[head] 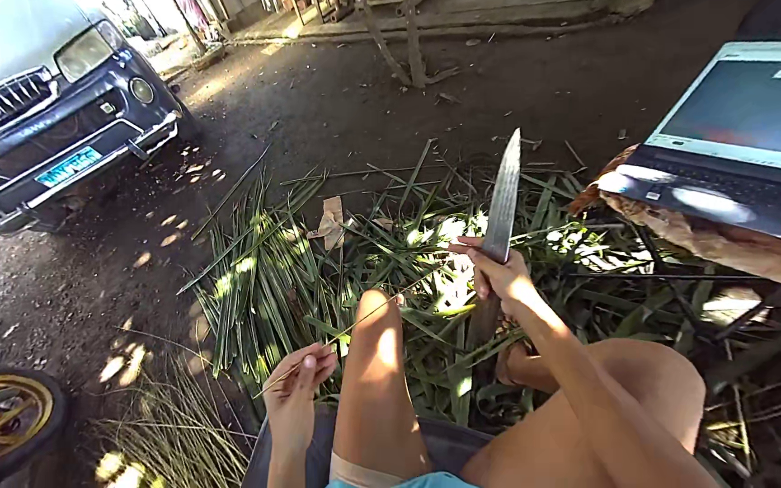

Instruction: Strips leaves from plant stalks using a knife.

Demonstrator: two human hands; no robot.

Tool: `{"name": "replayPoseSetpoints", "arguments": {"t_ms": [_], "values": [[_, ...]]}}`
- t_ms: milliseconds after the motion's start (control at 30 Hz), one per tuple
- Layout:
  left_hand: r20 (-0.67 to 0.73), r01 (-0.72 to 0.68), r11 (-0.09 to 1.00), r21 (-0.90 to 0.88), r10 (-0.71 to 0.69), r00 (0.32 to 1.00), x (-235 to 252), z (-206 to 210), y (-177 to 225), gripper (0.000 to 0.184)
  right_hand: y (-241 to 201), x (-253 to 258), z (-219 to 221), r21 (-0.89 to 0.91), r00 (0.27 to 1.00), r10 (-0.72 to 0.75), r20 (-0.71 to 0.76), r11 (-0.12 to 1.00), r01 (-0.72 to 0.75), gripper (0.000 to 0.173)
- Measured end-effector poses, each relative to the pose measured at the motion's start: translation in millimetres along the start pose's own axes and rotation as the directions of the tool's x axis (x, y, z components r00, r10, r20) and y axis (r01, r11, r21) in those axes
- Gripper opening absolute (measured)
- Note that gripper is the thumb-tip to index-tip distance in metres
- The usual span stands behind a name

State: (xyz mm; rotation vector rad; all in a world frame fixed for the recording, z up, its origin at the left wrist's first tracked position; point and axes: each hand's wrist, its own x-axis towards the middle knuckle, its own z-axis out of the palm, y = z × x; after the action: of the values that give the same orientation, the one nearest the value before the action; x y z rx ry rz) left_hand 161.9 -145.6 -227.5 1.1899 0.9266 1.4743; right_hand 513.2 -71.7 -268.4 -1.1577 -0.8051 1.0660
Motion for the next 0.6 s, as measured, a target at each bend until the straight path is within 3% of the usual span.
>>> {"name": "replayPoseSetpoints", "arguments": {"t_ms": [200, 367, 500, 600], "values": [[0.009, 0.131, 0.991, 0.013, -0.131, 0.991, -20, -44, 18, 0.024, 2, 4, -14, 0.001, 0.999, -0.002, -0.047, 1.000, 0.002, 0.031], [0.103, 0.272, 0.906, 0.324, -0.320, 0.942, -19, -51, 24, 0.028, 3, 5, -21, -0.023, 0.999, -0.013, -0.051, 1.000, 0.012, 0.032], [0.339, 0.240, 0.747, 0.620, -0.531, 0.777, -13, -46, 12, 0.026, 3, 5, -22, -0.009, 0.999, -0.026, -0.028, 1.000, 0.026, 0.032], [0.438, 0.235, 0.714, 0.659, -0.619, 0.652, -10, -20, -6, 0.025, 3, 3, -18, -0.014, 0.999, -0.046, 0.012, 0.999, 0.046, 0.032]]}}
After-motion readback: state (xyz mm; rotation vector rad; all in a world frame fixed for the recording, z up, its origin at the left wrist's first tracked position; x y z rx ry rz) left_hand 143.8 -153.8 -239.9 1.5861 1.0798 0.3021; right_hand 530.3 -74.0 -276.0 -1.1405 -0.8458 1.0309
